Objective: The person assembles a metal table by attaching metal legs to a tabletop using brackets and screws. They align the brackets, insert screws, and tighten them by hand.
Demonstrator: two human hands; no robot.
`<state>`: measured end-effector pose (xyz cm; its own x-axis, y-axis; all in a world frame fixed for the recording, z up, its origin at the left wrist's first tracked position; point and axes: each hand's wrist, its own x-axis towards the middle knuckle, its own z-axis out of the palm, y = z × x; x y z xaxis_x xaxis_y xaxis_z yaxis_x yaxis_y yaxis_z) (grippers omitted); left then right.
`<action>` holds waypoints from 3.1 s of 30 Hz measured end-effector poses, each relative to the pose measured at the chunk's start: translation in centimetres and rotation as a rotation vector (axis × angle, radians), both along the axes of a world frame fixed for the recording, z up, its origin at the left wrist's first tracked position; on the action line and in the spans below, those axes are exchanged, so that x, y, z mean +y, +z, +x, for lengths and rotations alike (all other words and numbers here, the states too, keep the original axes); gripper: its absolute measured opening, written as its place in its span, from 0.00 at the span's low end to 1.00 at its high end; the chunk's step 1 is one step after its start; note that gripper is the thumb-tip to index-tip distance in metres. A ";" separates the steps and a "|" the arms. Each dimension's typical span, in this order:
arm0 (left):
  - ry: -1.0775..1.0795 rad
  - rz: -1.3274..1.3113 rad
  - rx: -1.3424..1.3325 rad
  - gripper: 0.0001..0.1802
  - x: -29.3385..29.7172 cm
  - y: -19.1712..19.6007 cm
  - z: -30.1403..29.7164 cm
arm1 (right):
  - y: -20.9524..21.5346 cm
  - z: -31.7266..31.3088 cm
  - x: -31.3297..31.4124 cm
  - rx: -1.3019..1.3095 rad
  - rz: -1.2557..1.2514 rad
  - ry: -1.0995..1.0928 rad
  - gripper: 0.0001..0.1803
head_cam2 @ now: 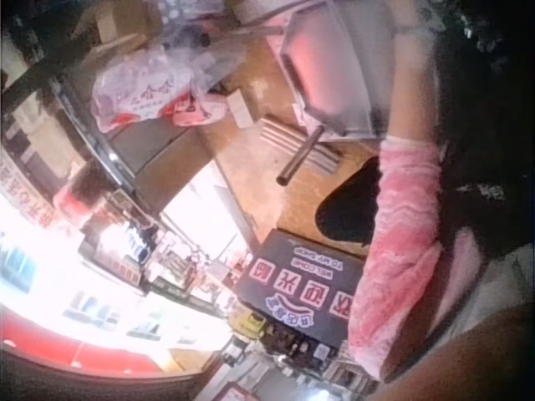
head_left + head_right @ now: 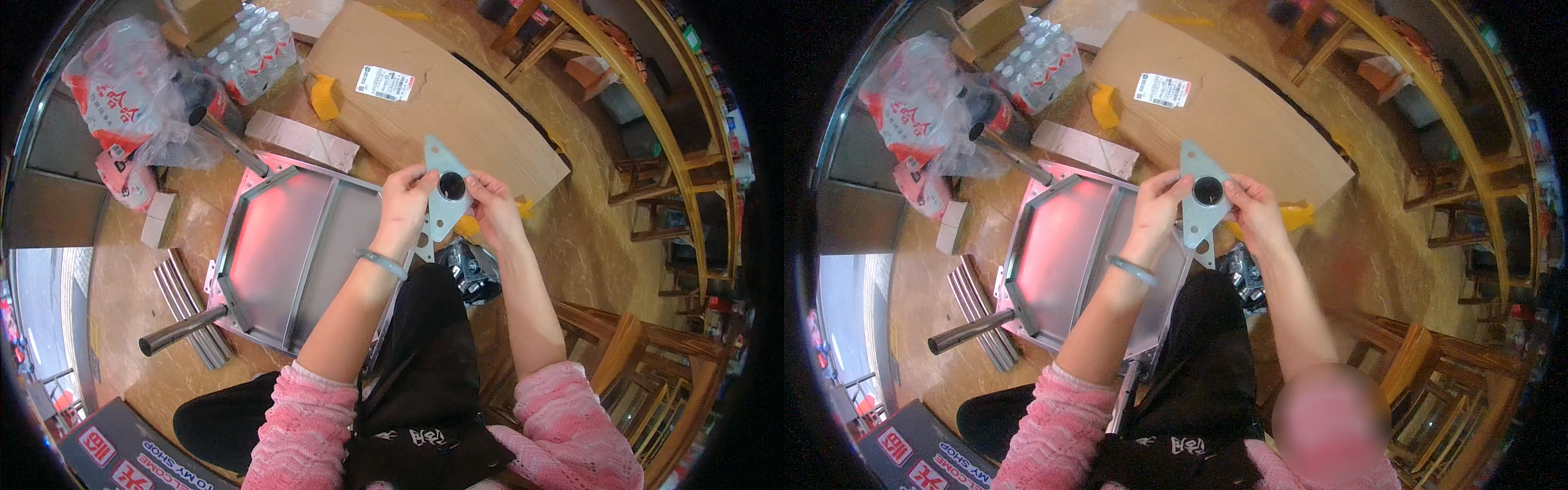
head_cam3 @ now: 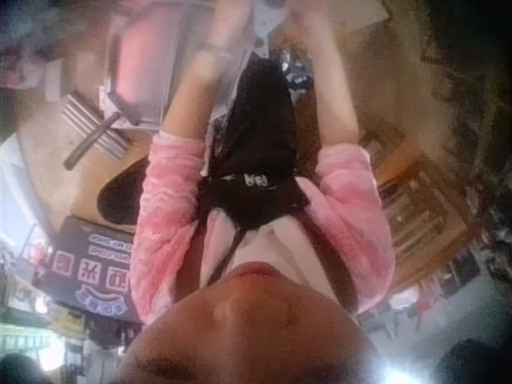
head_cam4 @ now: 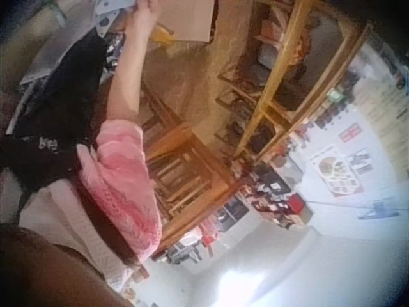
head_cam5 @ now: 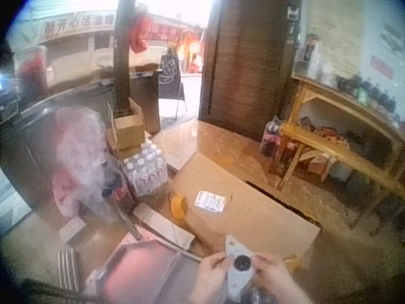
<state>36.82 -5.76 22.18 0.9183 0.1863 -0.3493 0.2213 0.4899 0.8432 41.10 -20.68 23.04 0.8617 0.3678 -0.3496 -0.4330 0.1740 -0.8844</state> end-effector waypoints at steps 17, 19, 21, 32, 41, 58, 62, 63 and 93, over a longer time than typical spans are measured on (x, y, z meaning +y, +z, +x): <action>0.030 0.028 0.101 0.06 0.0 -6.9 -0.7 | -7.7 0.3 -0.7 0.314 -0.072 -0.077 0.09; 0.043 0.024 0.089 0.06 -0.1 -8.8 -0.4 | -9.1 0.8 -1.3 0.311 -0.133 -0.023 0.06; -0.017 0.124 0.169 0.06 -0.2 -11.6 -0.7 | -11.1 0.3 -1.4 0.380 -0.264 -0.084 0.04; -0.009 0.265 0.532 0.05 -2.6 -25.9 -4.9 | -21.6 -1.7 0.1 0.373 -0.432 0.150 0.14; 0.000 0.523 0.496 0.09 -1.9 -25.3 -4.7 | -28.2 -1.6 -4.4 0.317 -0.690 -0.036 0.20; 0.079 0.341 0.430 0.09 -1.2 -26.9 -4.0 | -25.2 -2.6 -1.9 0.392 -0.473 -0.146 0.15; 0.098 0.219 0.392 0.08 -1.3 -25.9 -3.7 | -25.3 -3.1 -1.4 0.437 -0.458 -0.221 0.17; 0.122 0.175 0.389 0.09 -1.4 -25.7 -3.6 | -25.5 -3.1 -1.3 0.420 -0.485 -0.238 0.18; -0.055 0.368 0.496 0.14 2.1 -30.9 -2.2 | -27.5 -2.9 0.0 -0.069 -0.977 -0.152 0.24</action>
